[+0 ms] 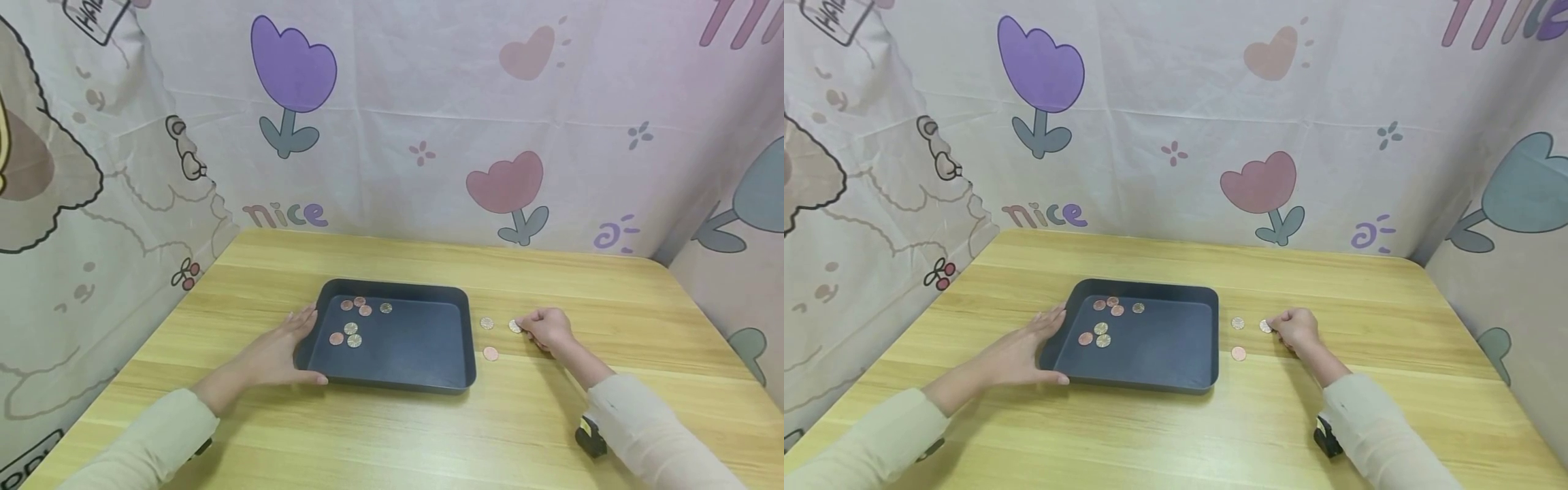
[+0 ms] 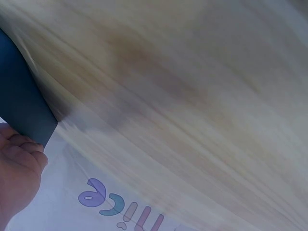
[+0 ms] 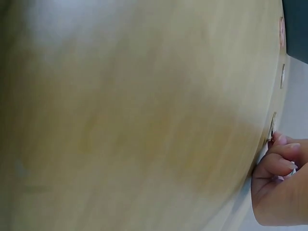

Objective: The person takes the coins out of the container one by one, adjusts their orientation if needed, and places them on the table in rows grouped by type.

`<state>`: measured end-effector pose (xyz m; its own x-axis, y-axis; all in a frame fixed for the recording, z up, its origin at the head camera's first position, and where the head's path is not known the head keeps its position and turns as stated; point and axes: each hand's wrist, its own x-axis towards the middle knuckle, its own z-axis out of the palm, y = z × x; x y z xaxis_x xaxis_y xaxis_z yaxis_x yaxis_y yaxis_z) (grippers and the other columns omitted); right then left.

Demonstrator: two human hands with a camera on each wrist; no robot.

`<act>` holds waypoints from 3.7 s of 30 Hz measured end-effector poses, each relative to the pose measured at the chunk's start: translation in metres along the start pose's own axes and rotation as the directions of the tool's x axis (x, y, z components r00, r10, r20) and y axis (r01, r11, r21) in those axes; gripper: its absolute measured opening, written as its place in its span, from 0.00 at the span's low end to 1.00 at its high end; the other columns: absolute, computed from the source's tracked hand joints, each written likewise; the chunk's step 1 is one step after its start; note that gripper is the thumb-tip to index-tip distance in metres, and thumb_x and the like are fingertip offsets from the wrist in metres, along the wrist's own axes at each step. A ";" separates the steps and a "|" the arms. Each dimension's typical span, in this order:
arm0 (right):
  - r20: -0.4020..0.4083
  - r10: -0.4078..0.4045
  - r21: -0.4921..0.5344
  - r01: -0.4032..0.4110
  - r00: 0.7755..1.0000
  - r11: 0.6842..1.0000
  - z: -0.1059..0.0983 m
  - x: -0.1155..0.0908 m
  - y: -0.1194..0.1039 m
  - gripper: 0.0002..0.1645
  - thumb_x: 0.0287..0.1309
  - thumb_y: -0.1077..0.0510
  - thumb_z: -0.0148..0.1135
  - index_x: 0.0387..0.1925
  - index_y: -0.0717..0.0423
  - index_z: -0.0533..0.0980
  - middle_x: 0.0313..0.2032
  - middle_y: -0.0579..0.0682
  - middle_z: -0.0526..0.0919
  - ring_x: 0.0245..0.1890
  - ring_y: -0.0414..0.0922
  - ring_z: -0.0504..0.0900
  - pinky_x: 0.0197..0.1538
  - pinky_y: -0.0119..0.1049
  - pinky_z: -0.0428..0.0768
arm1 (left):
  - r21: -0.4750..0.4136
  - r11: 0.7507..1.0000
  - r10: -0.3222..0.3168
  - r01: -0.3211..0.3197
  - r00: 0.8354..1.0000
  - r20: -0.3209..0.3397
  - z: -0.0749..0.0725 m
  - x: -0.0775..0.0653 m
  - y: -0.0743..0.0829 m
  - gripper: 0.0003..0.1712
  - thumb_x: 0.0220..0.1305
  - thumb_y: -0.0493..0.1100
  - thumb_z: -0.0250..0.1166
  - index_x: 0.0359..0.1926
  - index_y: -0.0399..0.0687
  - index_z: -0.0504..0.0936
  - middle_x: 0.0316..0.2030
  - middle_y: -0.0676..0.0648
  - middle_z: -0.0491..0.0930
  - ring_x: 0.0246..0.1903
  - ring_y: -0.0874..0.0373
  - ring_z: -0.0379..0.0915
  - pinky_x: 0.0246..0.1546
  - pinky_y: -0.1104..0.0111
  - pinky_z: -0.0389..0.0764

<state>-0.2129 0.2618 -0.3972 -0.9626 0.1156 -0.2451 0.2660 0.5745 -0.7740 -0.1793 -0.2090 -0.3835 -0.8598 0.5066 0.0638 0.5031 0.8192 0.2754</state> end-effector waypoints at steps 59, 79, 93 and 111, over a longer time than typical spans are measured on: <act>0.173 -0.413 0.176 0.384 0.894 0.906 0.193 -0.034 -0.142 0.09 0.50 0.64 0.67 0.33 0.66 0.79 0.14 0.43 0.71 0.11 0.35 0.68 0.17 0.24 0.69 | 0.040 0.999 -0.021 0.021 1.000 0.004 -0.001 -0.004 -0.001 0.70 0.37 0.77 0.64 0.67 0.28 0.53 0.71 0.34 0.47 0.70 0.39 0.46 0.69 0.50 0.53; 0.146 -0.371 -0.170 0.392 0.917 0.904 0.214 -0.038 -0.149 0.09 0.46 0.59 0.71 0.29 0.58 0.79 0.17 0.44 0.74 0.19 0.37 0.69 0.24 0.27 0.69 | 0.033 0.999 -0.014 0.014 1.000 0.005 -0.001 -0.004 0.000 0.70 0.37 0.75 0.65 0.67 0.27 0.53 0.70 0.32 0.48 0.69 0.37 0.46 0.69 0.49 0.53; 0.197 -0.358 -0.193 0.394 0.913 0.899 0.204 -0.037 -0.150 0.10 0.48 0.62 0.68 0.20 0.59 0.75 0.20 0.48 0.77 0.21 0.38 0.69 0.24 0.27 0.69 | 0.031 0.999 -0.018 0.018 1.000 0.005 0.000 -0.003 -0.002 0.71 0.37 0.77 0.64 0.67 0.27 0.54 0.70 0.33 0.48 0.69 0.38 0.46 0.69 0.50 0.53; 0.221 -0.195 0.245 0.139 0.956 0.959 0.156 -0.041 -0.141 0.10 0.55 0.62 0.61 0.21 0.63 0.76 0.13 0.45 0.71 0.10 0.36 0.62 0.15 0.24 0.62 | 0.048 0.999 0.003 -0.003 1.000 -0.004 0.000 -0.002 -0.003 0.71 0.37 0.77 0.64 0.66 0.26 0.54 0.70 0.32 0.49 0.69 0.38 0.46 0.69 0.49 0.53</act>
<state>-0.2027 0.0498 -0.3692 -0.9603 -0.1808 -0.2126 0.1343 0.3685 -0.9199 -0.1787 -0.2125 -0.3847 -0.8586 0.5082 0.0682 0.5092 0.8295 0.2293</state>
